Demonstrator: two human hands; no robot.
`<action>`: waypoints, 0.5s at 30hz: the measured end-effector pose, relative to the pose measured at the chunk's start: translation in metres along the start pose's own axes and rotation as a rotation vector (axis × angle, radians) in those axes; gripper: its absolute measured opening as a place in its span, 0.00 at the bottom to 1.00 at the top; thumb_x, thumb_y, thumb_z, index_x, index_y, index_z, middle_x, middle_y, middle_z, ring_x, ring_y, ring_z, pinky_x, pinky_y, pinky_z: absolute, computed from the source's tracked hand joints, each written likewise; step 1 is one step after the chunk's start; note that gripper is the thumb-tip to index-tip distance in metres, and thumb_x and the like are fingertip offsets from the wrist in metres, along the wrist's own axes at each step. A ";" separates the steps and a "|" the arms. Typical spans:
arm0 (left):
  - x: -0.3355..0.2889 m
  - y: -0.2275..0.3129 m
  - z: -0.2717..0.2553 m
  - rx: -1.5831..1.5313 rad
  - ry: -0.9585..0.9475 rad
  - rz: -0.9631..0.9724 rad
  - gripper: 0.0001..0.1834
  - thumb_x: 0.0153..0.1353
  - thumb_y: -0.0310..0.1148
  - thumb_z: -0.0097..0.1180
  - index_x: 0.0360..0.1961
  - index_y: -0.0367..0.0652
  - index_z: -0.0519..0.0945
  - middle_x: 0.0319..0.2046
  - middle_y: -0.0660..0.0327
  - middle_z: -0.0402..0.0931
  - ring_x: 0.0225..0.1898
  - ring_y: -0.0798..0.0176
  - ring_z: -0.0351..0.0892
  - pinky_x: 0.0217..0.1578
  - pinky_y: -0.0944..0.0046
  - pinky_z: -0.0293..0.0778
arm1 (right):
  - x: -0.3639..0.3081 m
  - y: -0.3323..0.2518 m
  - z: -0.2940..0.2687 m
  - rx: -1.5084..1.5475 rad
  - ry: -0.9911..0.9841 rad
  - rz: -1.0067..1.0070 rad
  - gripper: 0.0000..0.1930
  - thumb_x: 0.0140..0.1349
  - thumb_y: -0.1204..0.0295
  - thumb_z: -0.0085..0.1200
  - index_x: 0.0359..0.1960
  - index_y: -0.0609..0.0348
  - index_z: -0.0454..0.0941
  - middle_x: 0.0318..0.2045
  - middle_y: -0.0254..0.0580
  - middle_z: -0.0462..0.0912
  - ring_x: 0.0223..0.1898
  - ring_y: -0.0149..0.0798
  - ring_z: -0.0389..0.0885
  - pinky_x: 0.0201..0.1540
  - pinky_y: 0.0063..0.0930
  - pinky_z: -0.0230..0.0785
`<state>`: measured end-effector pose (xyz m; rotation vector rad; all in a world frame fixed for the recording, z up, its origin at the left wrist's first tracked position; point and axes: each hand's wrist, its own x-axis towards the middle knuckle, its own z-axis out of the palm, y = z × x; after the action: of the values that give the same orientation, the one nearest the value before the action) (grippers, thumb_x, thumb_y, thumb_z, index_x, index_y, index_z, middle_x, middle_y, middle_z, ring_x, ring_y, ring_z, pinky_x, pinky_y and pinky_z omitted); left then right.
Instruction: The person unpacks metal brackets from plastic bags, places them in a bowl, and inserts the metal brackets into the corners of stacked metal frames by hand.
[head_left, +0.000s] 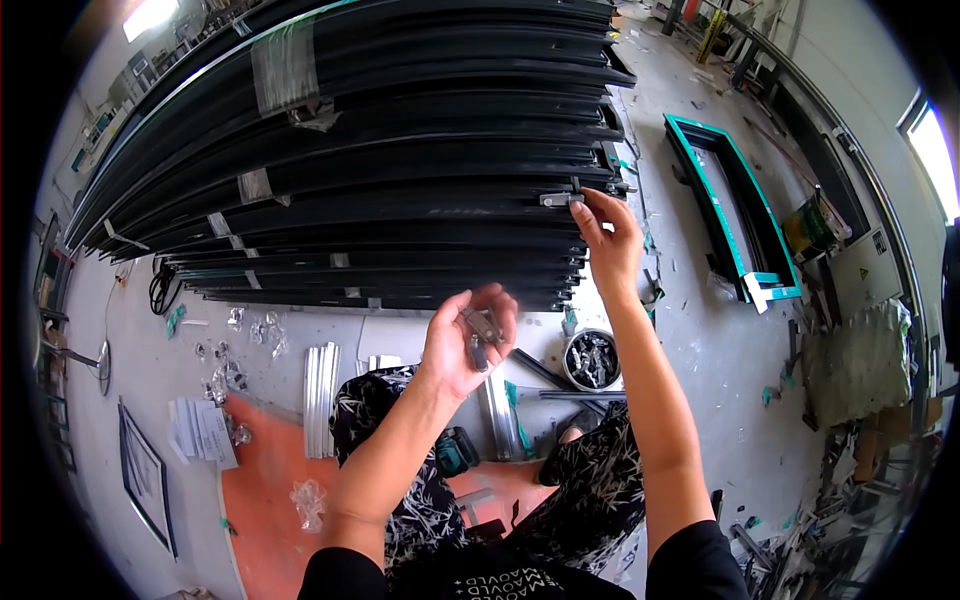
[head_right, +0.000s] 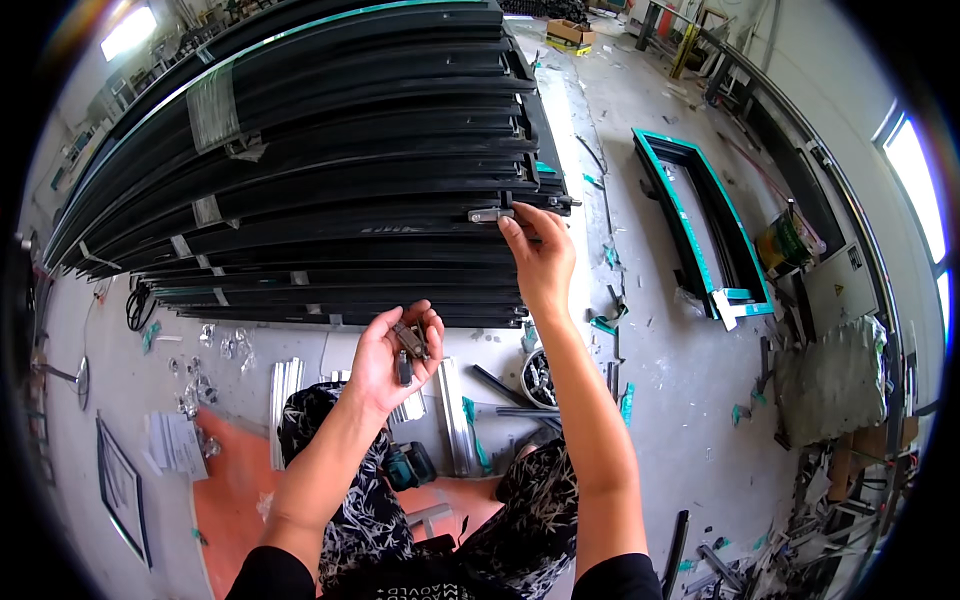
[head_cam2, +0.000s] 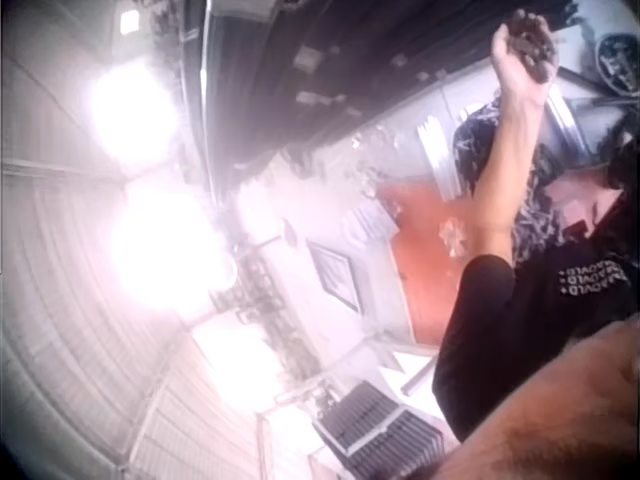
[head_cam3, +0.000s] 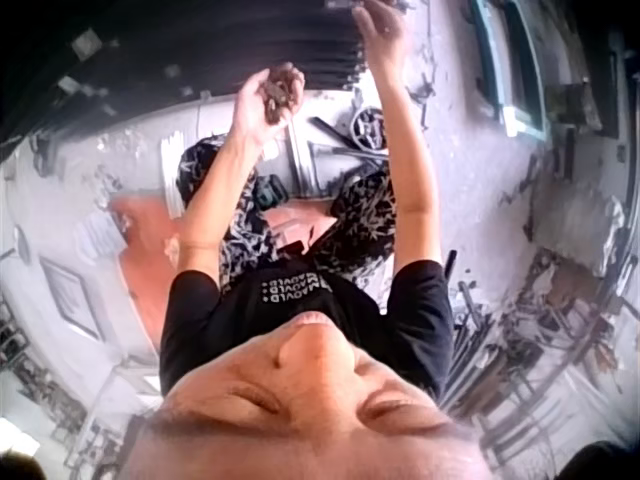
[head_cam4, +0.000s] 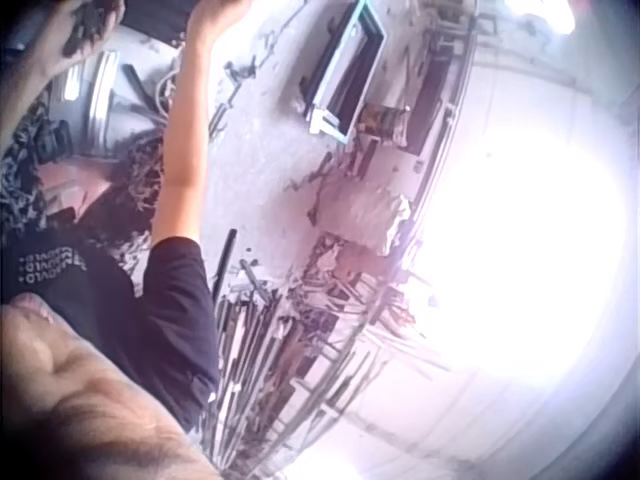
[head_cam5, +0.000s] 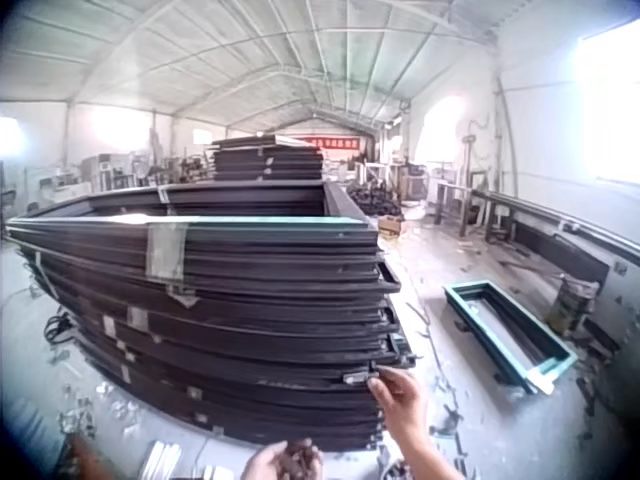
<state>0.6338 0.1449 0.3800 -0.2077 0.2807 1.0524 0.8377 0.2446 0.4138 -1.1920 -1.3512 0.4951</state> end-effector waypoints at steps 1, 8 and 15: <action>0.000 -0.001 0.002 0.002 0.033 0.010 0.15 0.68 0.35 0.47 0.43 0.34 0.79 0.39 0.53 0.79 0.44 0.56 0.79 0.43 0.60 0.81 | 0.003 -0.002 0.001 -0.062 0.021 -0.057 0.11 0.58 0.73 0.65 0.41 0.64 0.83 0.34 0.38 0.80 0.32 0.29 0.78 0.37 0.20 0.72; -0.003 0.005 -0.001 0.024 0.071 0.030 0.15 0.68 0.36 0.48 0.42 0.33 0.79 0.36 0.53 0.78 0.40 0.58 0.78 0.40 0.62 0.81 | 0.011 -0.008 -0.013 0.116 -0.083 0.180 0.06 0.59 0.75 0.63 0.37 0.64 0.82 0.29 0.34 0.81 0.29 0.24 0.76 0.33 0.19 0.71; -0.007 0.016 -0.002 0.052 0.132 0.093 0.14 0.67 0.36 0.49 0.41 0.34 0.79 0.34 0.55 0.77 0.38 0.61 0.78 0.37 0.65 0.80 | 0.013 0.012 -0.027 0.346 -0.061 0.119 0.04 0.62 0.79 0.59 0.38 0.64 0.81 0.30 0.33 0.81 0.31 0.25 0.78 0.34 0.20 0.76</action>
<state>0.6167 0.1464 0.3800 -0.2190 0.4398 1.1238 0.8692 0.2508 0.4153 -0.9797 -1.1909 0.8202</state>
